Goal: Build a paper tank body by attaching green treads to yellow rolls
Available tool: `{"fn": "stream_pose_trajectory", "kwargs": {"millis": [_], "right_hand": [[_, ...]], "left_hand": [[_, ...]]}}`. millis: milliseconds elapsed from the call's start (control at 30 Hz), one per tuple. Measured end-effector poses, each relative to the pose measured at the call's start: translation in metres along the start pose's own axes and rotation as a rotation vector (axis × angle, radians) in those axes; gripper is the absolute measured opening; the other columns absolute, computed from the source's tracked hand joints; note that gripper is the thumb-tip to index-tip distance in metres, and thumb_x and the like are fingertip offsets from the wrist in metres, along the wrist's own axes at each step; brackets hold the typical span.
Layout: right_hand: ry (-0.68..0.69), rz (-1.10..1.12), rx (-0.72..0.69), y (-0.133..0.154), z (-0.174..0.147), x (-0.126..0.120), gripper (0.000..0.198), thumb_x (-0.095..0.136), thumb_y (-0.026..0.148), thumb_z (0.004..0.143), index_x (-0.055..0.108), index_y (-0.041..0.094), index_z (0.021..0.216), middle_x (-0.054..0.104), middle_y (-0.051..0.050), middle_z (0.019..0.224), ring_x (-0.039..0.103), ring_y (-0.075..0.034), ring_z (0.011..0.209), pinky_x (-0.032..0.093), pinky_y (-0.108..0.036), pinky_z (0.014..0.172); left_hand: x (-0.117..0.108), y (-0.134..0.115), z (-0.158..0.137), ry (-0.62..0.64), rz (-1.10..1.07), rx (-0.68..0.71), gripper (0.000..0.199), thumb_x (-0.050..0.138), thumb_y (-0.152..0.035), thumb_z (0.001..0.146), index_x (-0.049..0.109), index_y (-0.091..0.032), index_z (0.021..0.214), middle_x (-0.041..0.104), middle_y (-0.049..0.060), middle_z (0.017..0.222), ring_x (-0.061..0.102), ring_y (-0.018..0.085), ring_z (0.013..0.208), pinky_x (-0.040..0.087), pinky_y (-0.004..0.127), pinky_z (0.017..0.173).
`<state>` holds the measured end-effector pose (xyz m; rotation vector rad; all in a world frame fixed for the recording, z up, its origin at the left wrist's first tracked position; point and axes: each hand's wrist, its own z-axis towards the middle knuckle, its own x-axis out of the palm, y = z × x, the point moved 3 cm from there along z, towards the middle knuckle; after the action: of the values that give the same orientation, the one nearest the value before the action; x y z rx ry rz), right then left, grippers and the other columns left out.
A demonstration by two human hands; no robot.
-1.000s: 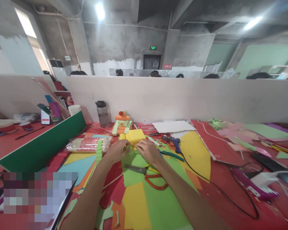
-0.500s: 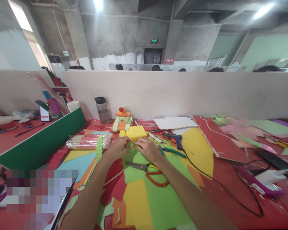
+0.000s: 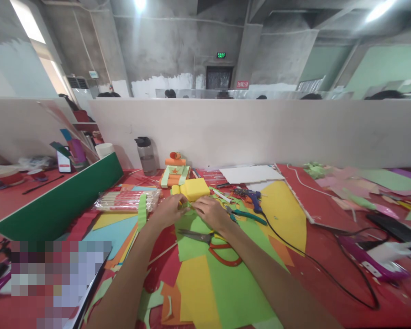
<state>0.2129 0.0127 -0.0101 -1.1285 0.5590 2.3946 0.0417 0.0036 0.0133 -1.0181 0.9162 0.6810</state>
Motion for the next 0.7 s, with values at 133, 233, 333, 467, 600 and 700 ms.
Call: {"fn": "stream_pose_trajectory", "kwargs": {"millis": [133,233,333,467,600,700], "right_hand": [[-0.014,-0.024,-0.026,0.0026,0.0003,-0.0013,0.020,0.054,0.015,0.091,0.070,0.017,0.103,0.069,-0.008,0.093,0.061,-0.019,0.088,0.049,-0.031,0.082],[-0.007,-0.047,-0.042,0.0038,0.0000,-0.0013,0.019,0.053,0.016,0.092,0.069,0.016,0.102,0.069,-0.008,0.092,0.061,-0.019,0.087,0.050,-0.031,0.080],[-0.005,-0.050,-0.045,0.0035,-0.0006,-0.0003,0.020,0.052,0.018,0.093,0.069,0.018,0.103,0.069,-0.008,0.092,0.061,-0.018,0.087,0.050,-0.031,0.081],[-0.011,-0.023,-0.034,0.0014,-0.0014,0.0019,0.020,0.052,0.019,0.093,0.069,0.019,0.105,0.069,-0.007,0.094,0.060,-0.019,0.089,0.050,-0.032,0.082],[-0.014,0.018,-0.019,0.0001,-0.0013,0.0031,0.021,0.055,0.016,0.091,0.070,0.021,0.106,0.069,-0.007,0.096,0.059,-0.019,0.090,0.049,-0.033,0.082],[-0.009,0.026,-0.014,0.0009,-0.0005,0.0024,0.021,0.056,0.015,0.090,0.070,0.020,0.105,0.069,-0.007,0.095,0.059,-0.020,0.089,0.049,-0.034,0.081]], "left_hand": [[-0.0011,-0.0009,-0.0004,-0.003,0.002,-0.005,0.025,0.055,-0.042,0.082,0.060,-0.020,0.092,0.066,0.006,0.090,0.059,0.021,0.082,0.042,0.030,0.068],[-0.0012,-0.0014,-0.0002,-0.003,0.000,0.001,0.024,0.056,-0.041,0.082,0.060,-0.020,0.091,0.067,0.005,0.090,0.060,0.021,0.081,0.042,0.030,0.067],[-0.0009,-0.0016,0.0001,-0.008,-0.004,0.015,0.023,0.056,-0.041,0.082,0.060,-0.020,0.092,0.067,0.005,0.091,0.060,0.021,0.080,0.042,0.030,0.068],[-0.0007,-0.0009,-0.0003,-0.015,-0.021,0.005,0.022,0.056,-0.040,0.082,0.061,-0.020,0.092,0.067,0.005,0.091,0.060,0.021,0.081,0.042,0.030,0.069],[-0.0002,-0.0001,-0.0005,-0.014,-0.028,-0.005,0.021,0.057,-0.037,0.081,0.061,-0.020,0.091,0.067,0.005,0.090,0.059,0.021,0.081,0.041,0.030,0.069],[0.0006,0.0003,0.0000,-0.016,-0.028,0.002,0.020,0.057,-0.037,0.081,0.061,-0.020,0.091,0.066,0.005,0.090,0.059,0.021,0.080,0.041,0.030,0.068]]}}
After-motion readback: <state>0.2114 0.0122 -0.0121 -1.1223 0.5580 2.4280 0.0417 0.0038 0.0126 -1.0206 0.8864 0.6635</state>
